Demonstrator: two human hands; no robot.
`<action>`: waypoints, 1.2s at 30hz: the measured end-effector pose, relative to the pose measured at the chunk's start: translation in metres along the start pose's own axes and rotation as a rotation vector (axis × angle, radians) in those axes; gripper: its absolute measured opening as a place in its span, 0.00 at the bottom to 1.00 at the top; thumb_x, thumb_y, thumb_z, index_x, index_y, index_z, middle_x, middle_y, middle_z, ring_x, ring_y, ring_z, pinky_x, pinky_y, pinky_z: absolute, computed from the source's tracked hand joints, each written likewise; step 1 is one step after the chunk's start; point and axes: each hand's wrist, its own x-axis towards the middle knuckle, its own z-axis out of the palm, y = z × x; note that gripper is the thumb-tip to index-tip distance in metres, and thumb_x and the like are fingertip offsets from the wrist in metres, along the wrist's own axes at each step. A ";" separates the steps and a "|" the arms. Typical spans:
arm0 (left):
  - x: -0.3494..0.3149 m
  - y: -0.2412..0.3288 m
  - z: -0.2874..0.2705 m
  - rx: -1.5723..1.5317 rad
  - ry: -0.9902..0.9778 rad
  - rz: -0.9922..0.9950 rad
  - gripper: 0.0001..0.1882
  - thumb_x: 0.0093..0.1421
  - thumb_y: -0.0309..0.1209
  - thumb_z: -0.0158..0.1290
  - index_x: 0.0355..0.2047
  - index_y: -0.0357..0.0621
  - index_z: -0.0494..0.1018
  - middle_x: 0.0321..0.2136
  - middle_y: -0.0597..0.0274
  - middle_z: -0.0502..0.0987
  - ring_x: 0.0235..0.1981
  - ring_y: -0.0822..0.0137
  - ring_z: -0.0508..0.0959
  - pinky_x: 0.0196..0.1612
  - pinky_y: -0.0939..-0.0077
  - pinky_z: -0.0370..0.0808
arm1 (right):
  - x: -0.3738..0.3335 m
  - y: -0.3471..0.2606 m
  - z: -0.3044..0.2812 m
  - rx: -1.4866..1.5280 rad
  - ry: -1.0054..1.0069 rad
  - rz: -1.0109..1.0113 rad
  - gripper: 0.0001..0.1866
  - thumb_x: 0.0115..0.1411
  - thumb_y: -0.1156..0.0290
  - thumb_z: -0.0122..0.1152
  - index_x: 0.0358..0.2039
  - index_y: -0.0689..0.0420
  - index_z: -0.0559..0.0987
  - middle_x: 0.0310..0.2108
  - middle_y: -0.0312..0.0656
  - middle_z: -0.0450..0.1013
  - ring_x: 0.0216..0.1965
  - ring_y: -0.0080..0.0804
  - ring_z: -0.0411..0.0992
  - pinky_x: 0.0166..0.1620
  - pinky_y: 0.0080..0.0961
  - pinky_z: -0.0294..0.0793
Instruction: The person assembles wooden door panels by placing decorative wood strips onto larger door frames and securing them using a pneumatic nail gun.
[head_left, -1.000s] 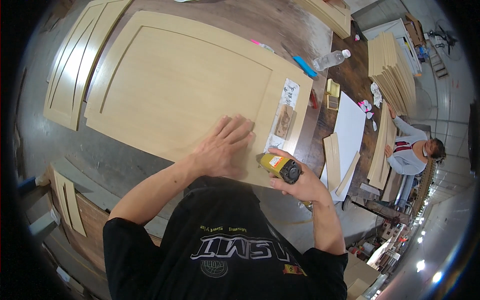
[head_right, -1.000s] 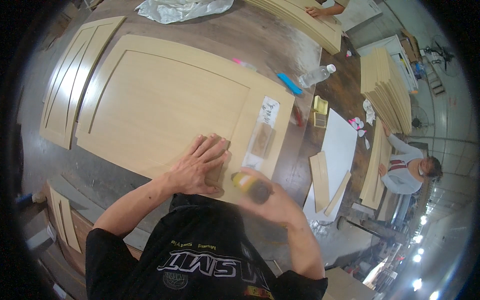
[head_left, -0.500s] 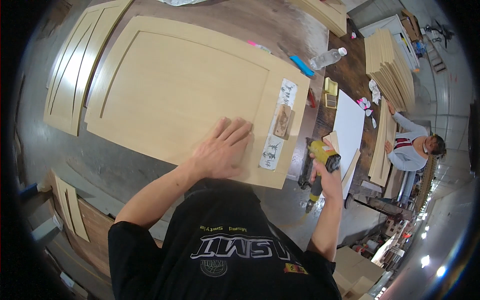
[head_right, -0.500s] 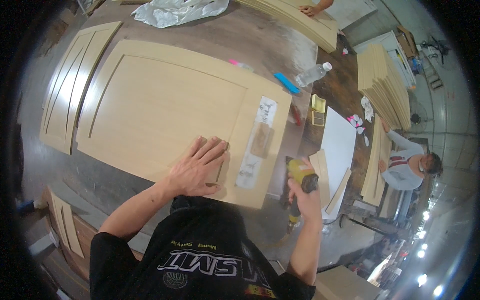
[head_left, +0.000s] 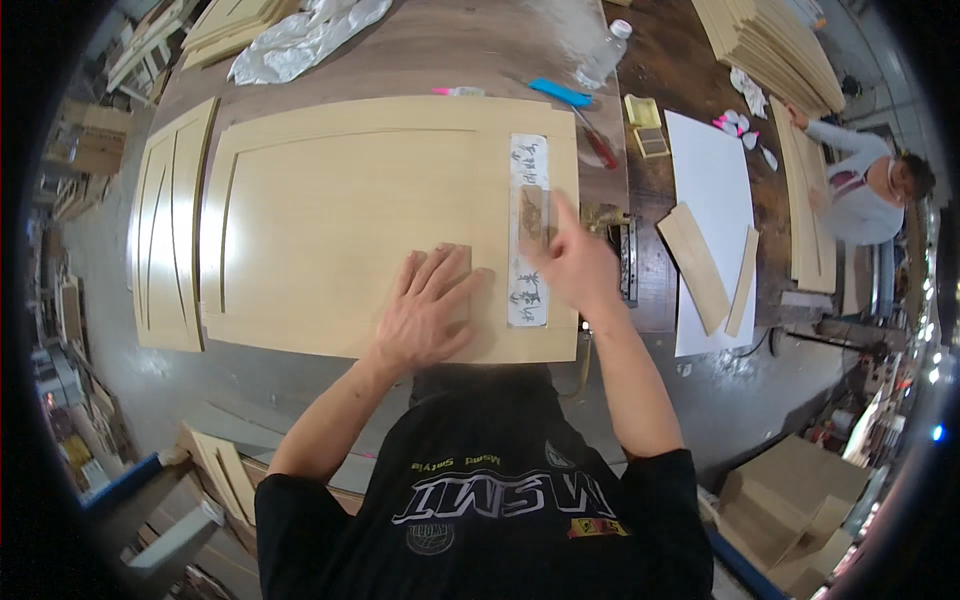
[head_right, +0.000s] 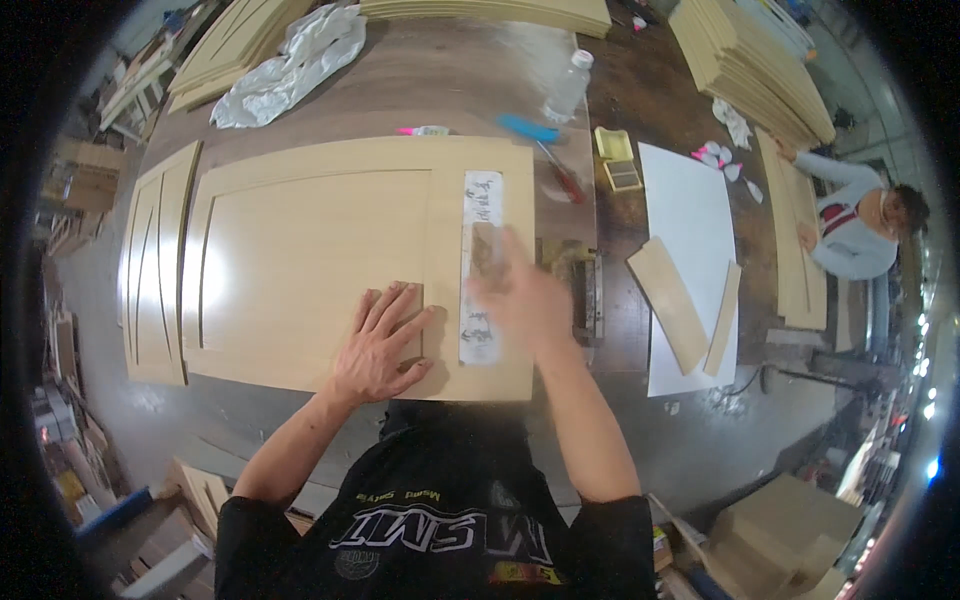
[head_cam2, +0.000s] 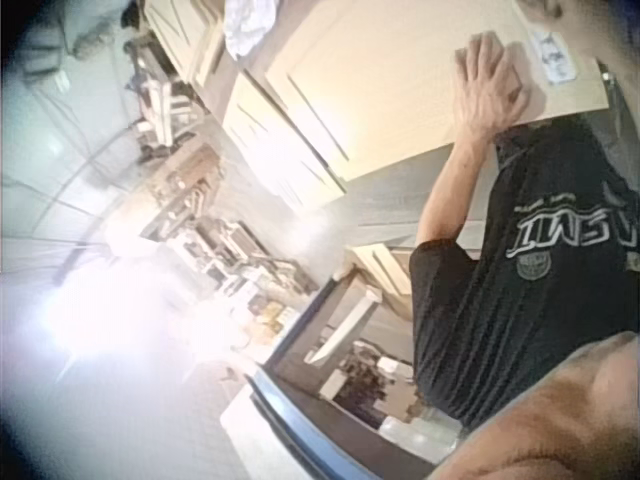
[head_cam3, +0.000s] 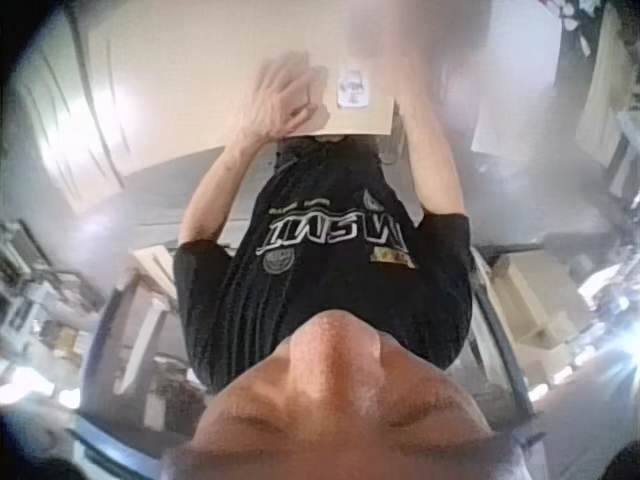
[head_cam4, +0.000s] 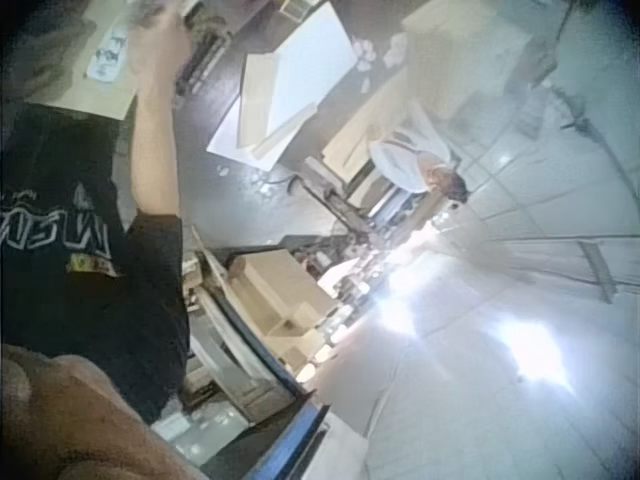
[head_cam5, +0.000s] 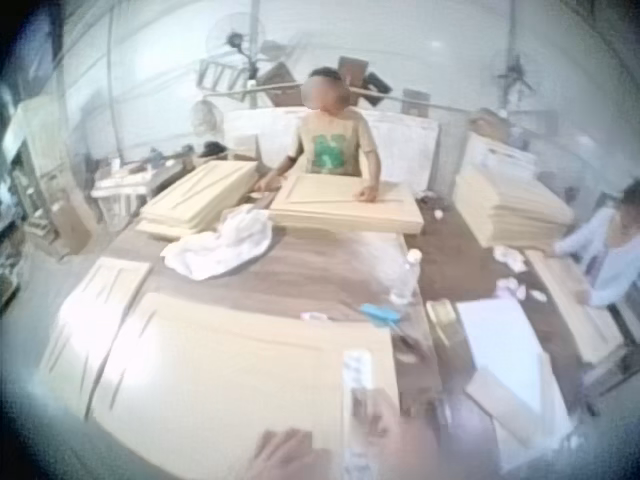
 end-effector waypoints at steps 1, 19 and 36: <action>0.004 0.002 -0.001 0.005 0.003 -0.020 0.39 0.60 0.51 0.60 0.70 0.56 0.65 0.73 0.51 0.59 0.75 0.46 0.55 0.76 0.40 0.45 | 0.004 -0.005 0.009 0.016 0.016 0.015 0.36 0.61 0.54 0.68 0.68 0.47 0.71 0.33 0.43 0.84 0.31 0.42 0.82 0.42 0.38 0.79; -0.043 0.013 0.000 0.025 -0.050 0.034 0.42 0.51 0.49 0.69 0.66 0.59 0.69 0.70 0.58 0.63 0.75 0.52 0.57 0.75 0.34 0.48 | -0.015 0.148 -0.017 -0.313 0.628 -0.156 0.32 0.58 0.60 0.67 0.65 0.42 0.75 0.38 0.43 0.83 0.45 0.41 0.81 0.53 0.44 0.71; -0.006 0.017 -0.266 0.433 0.987 0.199 0.24 0.53 0.27 0.70 0.52 0.48 0.79 0.57 0.58 0.80 0.63 0.57 0.76 0.73 0.47 0.59 | -0.027 -0.062 -0.081 0.623 0.477 -0.615 0.12 0.58 0.71 0.71 0.42 0.61 0.85 0.37 0.40 0.83 0.37 0.34 0.80 0.41 0.27 0.77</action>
